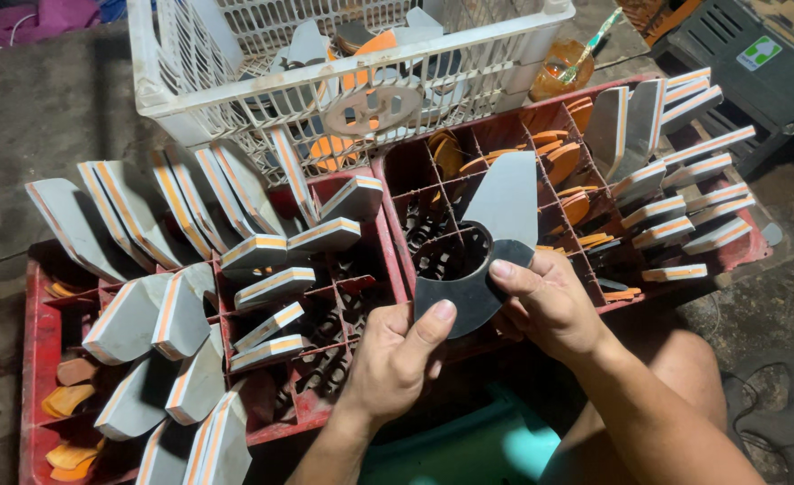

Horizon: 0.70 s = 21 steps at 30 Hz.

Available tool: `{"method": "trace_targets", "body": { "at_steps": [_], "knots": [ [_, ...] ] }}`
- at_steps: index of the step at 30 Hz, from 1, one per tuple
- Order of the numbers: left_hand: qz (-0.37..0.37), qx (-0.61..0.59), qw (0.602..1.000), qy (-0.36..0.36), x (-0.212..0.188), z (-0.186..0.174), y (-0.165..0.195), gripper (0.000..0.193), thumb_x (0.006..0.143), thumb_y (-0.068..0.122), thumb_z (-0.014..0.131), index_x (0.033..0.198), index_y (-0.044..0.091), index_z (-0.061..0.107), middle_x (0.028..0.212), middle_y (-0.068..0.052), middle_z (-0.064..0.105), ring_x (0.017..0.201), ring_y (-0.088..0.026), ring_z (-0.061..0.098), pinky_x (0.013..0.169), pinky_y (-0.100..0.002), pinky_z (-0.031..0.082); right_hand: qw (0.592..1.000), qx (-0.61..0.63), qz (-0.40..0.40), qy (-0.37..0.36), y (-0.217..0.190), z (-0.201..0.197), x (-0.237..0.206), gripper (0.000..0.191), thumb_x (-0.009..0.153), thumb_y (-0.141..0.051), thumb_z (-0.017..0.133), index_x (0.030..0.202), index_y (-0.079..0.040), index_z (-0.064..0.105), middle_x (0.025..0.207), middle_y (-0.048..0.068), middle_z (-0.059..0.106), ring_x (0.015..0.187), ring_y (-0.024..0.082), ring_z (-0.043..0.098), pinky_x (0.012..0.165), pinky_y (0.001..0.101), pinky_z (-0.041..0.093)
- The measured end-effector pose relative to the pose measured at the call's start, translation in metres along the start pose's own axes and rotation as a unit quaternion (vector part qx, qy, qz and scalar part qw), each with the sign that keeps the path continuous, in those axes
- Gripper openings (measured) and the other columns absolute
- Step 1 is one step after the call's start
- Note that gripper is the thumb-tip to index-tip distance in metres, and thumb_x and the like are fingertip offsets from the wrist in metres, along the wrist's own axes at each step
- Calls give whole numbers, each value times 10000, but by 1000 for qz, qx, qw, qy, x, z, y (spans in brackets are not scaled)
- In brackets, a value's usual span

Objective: The person assembles shoe components by attaching orange insoles to grey shoe soles. They pick up each sole, align the insole, press it into place, and place the assembled unit into a red crate.

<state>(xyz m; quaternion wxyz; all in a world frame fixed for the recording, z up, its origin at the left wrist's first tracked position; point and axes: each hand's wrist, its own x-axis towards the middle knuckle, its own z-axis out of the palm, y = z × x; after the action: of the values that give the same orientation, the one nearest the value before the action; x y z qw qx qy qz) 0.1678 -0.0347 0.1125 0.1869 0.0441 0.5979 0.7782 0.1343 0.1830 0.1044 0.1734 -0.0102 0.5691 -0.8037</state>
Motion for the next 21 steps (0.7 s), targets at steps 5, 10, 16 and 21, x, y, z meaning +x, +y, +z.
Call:
{"method": "trace_targets", "body": {
  "at_steps": [5,10,16,21],
  "knots": [
    [68,106,991,46,-5,6,-3,493,1024,442,579,730,53,655,576,30,547,523,-62,503,472,-263,396,1000,1,-2,-3,1,-8,3,309,998,-260,619,807,-18,629,562,-17,475,457,103,449,429,269,382],
    [133,168,976,32,0,6,-1,513,1061,498,521,810,56,586,626,-1,519,604,-71,478,537,-282,400,977,-148,-109,111,-62,0,17,241,930,-244,665,807,-37,646,612,4,532,454,81,413,407,249,299],
    [57,237,965,92,4,20,7,379,903,379,715,774,28,654,575,-56,629,520,-115,602,516,-289,509,989,-74,-106,70,-166,40,112,418,1136,-376,604,795,-134,607,654,-37,511,576,95,467,527,278,381],
    [71,247,962,88,7,23,11,303,890,303,730,761,40,652,559,-62,643,488,-137,644,498,-294,520,843,-528,-59,79,-166,32,92,466,1022,-450,632,891,-24,765,639,117,578,514,160,474,457,368,382]
  ]
}}
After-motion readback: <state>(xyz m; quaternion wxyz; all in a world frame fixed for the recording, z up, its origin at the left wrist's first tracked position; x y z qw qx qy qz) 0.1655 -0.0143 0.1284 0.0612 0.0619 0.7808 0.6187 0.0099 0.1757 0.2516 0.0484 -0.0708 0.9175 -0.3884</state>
